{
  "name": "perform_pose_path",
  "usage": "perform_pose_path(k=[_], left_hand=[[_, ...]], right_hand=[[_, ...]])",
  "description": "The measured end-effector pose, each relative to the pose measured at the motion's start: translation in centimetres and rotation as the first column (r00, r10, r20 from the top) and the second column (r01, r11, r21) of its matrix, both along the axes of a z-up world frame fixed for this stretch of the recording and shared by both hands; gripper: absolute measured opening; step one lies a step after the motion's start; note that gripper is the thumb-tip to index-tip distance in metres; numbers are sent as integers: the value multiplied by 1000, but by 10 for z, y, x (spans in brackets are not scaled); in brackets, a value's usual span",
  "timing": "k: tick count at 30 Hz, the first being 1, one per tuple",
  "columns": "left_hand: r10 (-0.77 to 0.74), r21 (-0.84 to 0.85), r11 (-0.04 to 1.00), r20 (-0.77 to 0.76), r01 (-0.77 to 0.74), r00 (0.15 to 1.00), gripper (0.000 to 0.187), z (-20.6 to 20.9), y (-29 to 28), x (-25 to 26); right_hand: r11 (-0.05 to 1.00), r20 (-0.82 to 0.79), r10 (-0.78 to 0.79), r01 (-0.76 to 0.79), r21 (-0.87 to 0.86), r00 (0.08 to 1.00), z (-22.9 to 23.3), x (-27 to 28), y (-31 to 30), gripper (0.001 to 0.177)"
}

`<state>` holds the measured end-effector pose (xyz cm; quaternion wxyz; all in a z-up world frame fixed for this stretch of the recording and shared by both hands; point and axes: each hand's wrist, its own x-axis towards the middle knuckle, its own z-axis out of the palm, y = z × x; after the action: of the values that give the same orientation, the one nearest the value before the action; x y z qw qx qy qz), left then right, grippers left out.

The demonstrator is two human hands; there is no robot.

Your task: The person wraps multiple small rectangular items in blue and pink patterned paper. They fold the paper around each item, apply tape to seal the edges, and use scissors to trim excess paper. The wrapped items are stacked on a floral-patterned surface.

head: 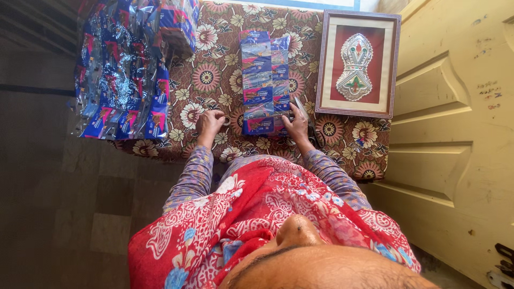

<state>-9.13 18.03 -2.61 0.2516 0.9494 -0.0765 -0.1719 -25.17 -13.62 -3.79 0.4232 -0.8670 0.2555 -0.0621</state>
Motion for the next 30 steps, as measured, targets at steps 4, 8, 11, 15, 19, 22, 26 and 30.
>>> perform_pose_path(k=[4,8,11,15,19,22,26,30], left_hand=[[-71,-47,996,62,74,996,37,1,-14,-13],[-162,-16,986,67,164,984,31,4,-41,-28],[-148,-78,985,66,153,987,26,1,-53,-25],[-185,-114,973,126,200,975,26,-4,-66,-13],[-160,-119,980,-13,157,987,26,4,-78,6],[-129,-139,984,-138,110,982,41,13,-79,21],[-185,-225,959,-47,170,982,66,14,-74,27],[-133,-184,978,-168,102,977,67,8,-71,9]], right_hand=[[999,16,-6,6,-52,1000,6,1,4,66],[998,23,-15,16,-68,1000,2,1,7,64],[997,15,-15,16,-81,1000,-2,7,7,64],[999,-84,-49,47,-26,995,-1,24,8,65],[997,-121,-33,25,-68,992,7,47,5,66],[997,-169,14,-26,-69,986,13,62,-2,75],[963,-268,129,-186,-198,955,23,75,-9,83],[884,-217,219,-287,-368,951,32,69,3,88]])
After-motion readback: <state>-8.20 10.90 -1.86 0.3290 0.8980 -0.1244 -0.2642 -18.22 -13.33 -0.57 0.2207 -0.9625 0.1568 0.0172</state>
